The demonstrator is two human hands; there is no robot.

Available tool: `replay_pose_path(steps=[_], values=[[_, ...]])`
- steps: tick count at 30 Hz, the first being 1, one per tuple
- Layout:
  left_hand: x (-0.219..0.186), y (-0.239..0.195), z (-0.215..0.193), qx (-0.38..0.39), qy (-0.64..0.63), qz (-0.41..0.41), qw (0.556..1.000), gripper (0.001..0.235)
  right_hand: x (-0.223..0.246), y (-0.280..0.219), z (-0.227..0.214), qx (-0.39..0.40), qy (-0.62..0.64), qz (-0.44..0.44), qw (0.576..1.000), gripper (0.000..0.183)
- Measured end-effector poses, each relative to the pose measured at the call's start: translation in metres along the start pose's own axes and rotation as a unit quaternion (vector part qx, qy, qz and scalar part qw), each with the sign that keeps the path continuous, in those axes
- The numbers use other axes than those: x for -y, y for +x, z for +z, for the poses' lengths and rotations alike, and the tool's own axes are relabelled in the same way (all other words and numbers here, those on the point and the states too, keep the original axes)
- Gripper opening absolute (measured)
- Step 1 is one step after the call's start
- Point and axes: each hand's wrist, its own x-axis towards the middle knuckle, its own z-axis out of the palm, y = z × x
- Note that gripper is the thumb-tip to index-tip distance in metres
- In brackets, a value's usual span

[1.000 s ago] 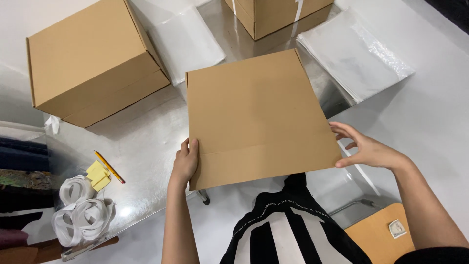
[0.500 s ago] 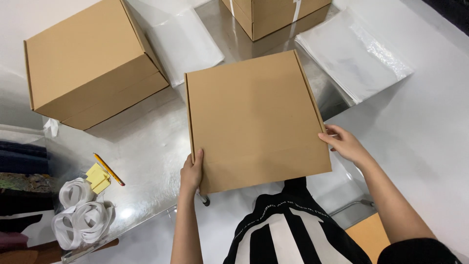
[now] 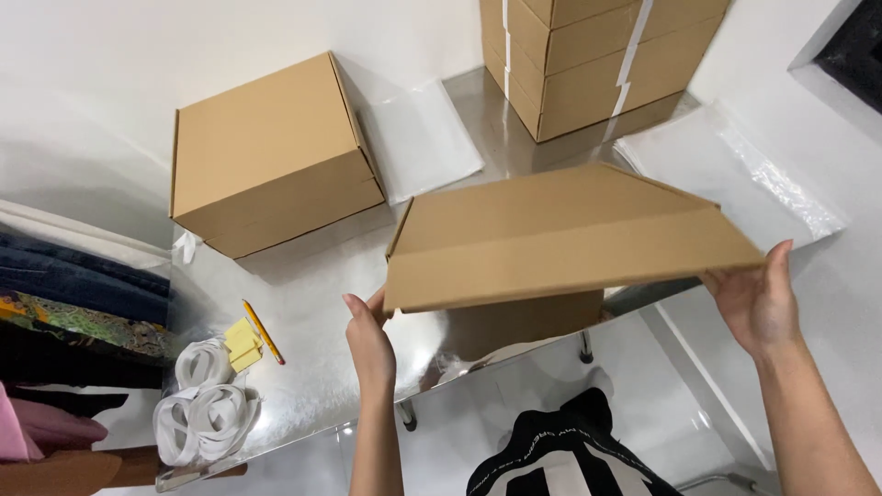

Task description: The person removes a white ribbon and a yellow sticky note from a cardboard box, then opens it to remove a brown garment wrapped in plastic. They place the garment on a hanger and hang it on a clothing rack. The person then places a plastic sheet into the box, closes it, and ties a white ribbon around it.

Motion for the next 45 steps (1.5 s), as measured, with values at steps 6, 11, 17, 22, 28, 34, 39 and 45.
replay_pose_path(steps=[6,11,17,22,28,34,39,45], values=[[-0.038,-0.006,0.023,-0.091,0.099,0.152,0.979,0.092,0.015,0.043,0.005,0.006,-0.105,-0.143,0.984,0.075],[-0.054,-0.001,0.028,-0.05,0.012,0.206,0.977,0.099,0.031,0.05,0.029,-0.017,-0.162,-0.156,0.974,0.046],[-0.057,0.008,0.036,-0.024,-0.017,0.261,0.965,0.095,0.035,0.067,0.037,-0.034,-0.2,-0.157,0.967,0.051],[-0.054,0.015,0.038,-0.032,-0.013,0.251,0.967,0.091,0.035,0.072,0.036,-0.022,-0.211,-0.164,0.964,0.043],[-0.072,0.027,0.02,-0.059,0.102,0.248,0.961,0.091,0.062,0.078,0.032,-0.012,-0.227,-0.144,0.963,0.076],[-0.13,0.031,0.001,0.075,0.197,0.173,0.962,0.099,0.117,0.085,0.038,0.04,-0.317,-0.045,0.946,0.072],[-0.13,0.034,0.005,0.088,0.118,0.132,0.98,0.111,0.116,0.095,0.038,0.079,-0.288,-0.047,0.953,0.071],[-0.067,0.062,0.012,0.06,0.064,0.198,0.976,0.069,0.097,0.099,0.051,-0.037,-0.337,-0.025,0.94,0.027]])
